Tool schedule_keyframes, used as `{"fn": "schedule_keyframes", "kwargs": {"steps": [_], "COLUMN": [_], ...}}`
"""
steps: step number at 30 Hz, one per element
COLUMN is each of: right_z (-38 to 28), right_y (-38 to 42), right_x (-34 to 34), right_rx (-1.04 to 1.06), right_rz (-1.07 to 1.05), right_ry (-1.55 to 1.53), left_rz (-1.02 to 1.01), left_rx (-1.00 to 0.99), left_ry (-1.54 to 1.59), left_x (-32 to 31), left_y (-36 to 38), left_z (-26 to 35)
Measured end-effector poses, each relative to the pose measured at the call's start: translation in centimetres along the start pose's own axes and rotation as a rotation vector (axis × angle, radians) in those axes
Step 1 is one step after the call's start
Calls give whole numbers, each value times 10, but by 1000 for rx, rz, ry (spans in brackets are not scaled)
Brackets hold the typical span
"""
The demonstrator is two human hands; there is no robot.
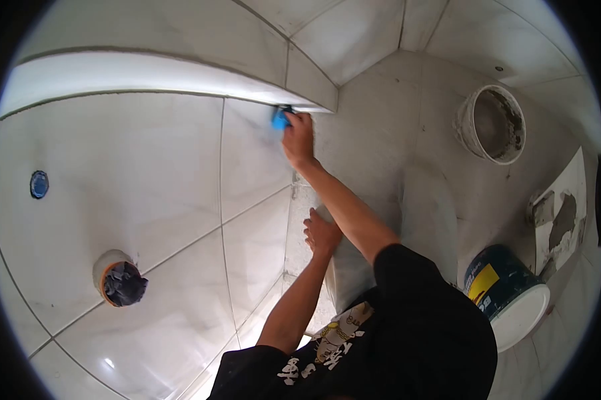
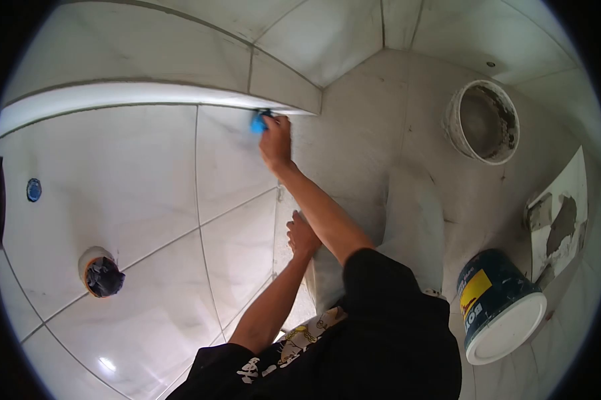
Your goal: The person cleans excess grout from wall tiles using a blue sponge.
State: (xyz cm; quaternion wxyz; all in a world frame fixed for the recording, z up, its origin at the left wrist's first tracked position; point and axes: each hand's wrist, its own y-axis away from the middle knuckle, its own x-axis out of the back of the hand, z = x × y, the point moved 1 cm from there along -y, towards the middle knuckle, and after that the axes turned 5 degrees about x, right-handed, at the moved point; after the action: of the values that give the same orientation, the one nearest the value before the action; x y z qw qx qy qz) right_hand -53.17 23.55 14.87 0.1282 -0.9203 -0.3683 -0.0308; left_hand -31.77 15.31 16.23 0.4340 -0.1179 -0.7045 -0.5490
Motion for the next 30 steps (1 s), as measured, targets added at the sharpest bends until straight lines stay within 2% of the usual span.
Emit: {"fn": "schedule_keyframes", "kwargs": {"steps": [1, 2, 3, 5, 6, 7, 9, 10, 11, 13, 16, 19, 20, 21, 23, 24, 26, 27, 30], "right_z": [-12, -44, -84, -159, -182, -194, -165, -133, -102, -63, -118, -217, -244, -262, -265, -244, -168, -142, -170], "right_y": [1, -4, -8, -16, -27, -35, -38, -35, -27, -18, -22, -47, -59, -70, -72, -67, -41, -37, -36], "right_x": [16, 27, 40, 53, 57, 55, 22, 7, 0, -3, 22, 23, 29, 32, 30, 23, 6, 5, 46], "right_rx": [-48, 50, 131, 260, 350, 445, 384, 285, 186, 134, 207, 367, 447, 575, 631, 507, 335, 283, 314], "right_rz": [-39, -28, -26, -113, -113, -111, -81, -123, -168, -112, -23, 7, 15, 52, 55, -17, -79, -69, -55], "right_ry": [6, -127, -257, -509, -502, -496, -436, -428, -419, -228, -230, -501, -594, -651, -571, -500, -346, -267, -294], "left_rz": [23, 25, 28, 1, 68, 68, -15, -24, -8, 24, -10, 13, 6, 6, 158, 154, -56, -50, 28], "left_rx": [18, 21, 31, -177, -320, -326, -308, -83, -63, -12, -50, -122, -453, -459, -244, -242, -78, -89, -34], "left_ry": [3, -25, -22, -61, 24, 27, 58, 36, 32, -31, -4, -8, 253, 245, 128, 124, 39, 48, 14], "left_x": [5, 8, -24, -83, -81, -85, -89, -40, -8, 0, -9, -120, -196, -196, -169, -143, -37, -25, -20], "left_y": [0, 1, -25, -76, -69, -73, -79, -41, -13, -9, -18, -103, -181, -181, -142, -117, -41, -26, -25], "left_z": [9, 12, -23, -84, -85, -85, -99, -48, -17, -2, -17, -109, -180, -179, -150, -102, -49, -32, -26]}}
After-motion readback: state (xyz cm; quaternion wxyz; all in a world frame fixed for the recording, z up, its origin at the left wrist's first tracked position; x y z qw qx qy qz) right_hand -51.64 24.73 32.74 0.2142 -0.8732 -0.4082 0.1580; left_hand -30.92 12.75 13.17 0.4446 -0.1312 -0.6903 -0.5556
